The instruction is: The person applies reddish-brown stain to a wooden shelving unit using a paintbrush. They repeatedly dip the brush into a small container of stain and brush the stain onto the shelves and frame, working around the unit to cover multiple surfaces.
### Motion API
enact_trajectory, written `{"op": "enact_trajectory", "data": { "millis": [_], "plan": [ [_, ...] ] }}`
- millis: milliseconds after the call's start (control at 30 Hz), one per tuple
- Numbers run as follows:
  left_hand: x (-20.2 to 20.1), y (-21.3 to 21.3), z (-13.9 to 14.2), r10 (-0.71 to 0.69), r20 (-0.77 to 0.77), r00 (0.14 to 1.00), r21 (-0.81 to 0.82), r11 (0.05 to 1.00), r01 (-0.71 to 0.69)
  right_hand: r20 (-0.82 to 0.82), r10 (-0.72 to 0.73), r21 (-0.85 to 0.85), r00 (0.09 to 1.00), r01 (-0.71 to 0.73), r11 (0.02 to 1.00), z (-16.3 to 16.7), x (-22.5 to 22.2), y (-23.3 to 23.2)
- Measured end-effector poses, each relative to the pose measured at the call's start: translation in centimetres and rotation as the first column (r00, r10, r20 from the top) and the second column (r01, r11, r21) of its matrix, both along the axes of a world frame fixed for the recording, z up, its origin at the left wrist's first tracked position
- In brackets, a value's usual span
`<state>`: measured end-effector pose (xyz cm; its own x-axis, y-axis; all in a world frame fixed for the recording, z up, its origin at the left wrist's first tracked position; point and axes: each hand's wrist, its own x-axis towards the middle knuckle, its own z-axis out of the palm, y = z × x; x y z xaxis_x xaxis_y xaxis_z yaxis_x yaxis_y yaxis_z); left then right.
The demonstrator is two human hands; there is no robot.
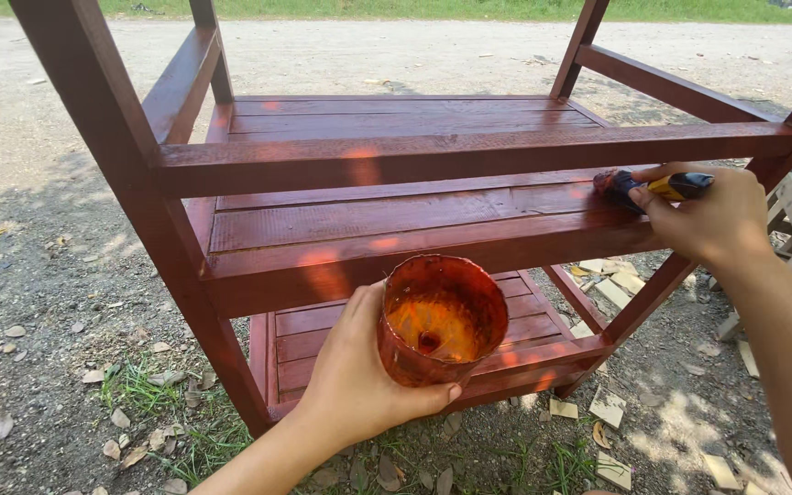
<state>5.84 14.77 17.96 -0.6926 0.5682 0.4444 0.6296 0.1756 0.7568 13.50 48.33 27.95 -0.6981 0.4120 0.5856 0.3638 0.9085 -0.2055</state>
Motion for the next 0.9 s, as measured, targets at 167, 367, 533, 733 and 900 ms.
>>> {"op": "enact_trajectory", "data": {
  "millis": [167, 367, 533, 733, 900],
  "plan": [
    [0.0, 1.4, 3.7, -0.121, -0.089, 0.989, 0.184, 0.974, 0.135, -0.128, 0.556, -0.032, 0.821, -0.563, 0.826, -1.0, -2.2, -2.8],
    [-0.1, 5.6, 7.2, -0.335, -0.236, 0.912, 0.271, 0.879, 0.392, -0.204, 0.587, -0.136, 0.784, -0.616, 0.776, 4.5, 2.3, 4.0],
    [0.1, 10.1, 10.9, -0.441, 0.109, 0.891, 0.223, 0.884, 0.411, -0.333, 0.441, -0.224, 0.834, -0.524, 0.821, 8.4, 4.0, 6.3],
    [1.0, 9.9, 15.3, -0.314, 0.044, 0.948, 0.055, 0.949, 0.311, -0.547, 0.114, -0.454, 0.829, -0.408, 0.792, 12.3, 2.2, 5.5],
    [1.0, 8.8, 18.1, -0.259, 0.046, 0.965, 0.047, 0.965, 0.257, -0.679, -0.108, -0.568, 0.727, -0.426, 0.705, 7.3, -0.3, 4.1]
  ]
}}
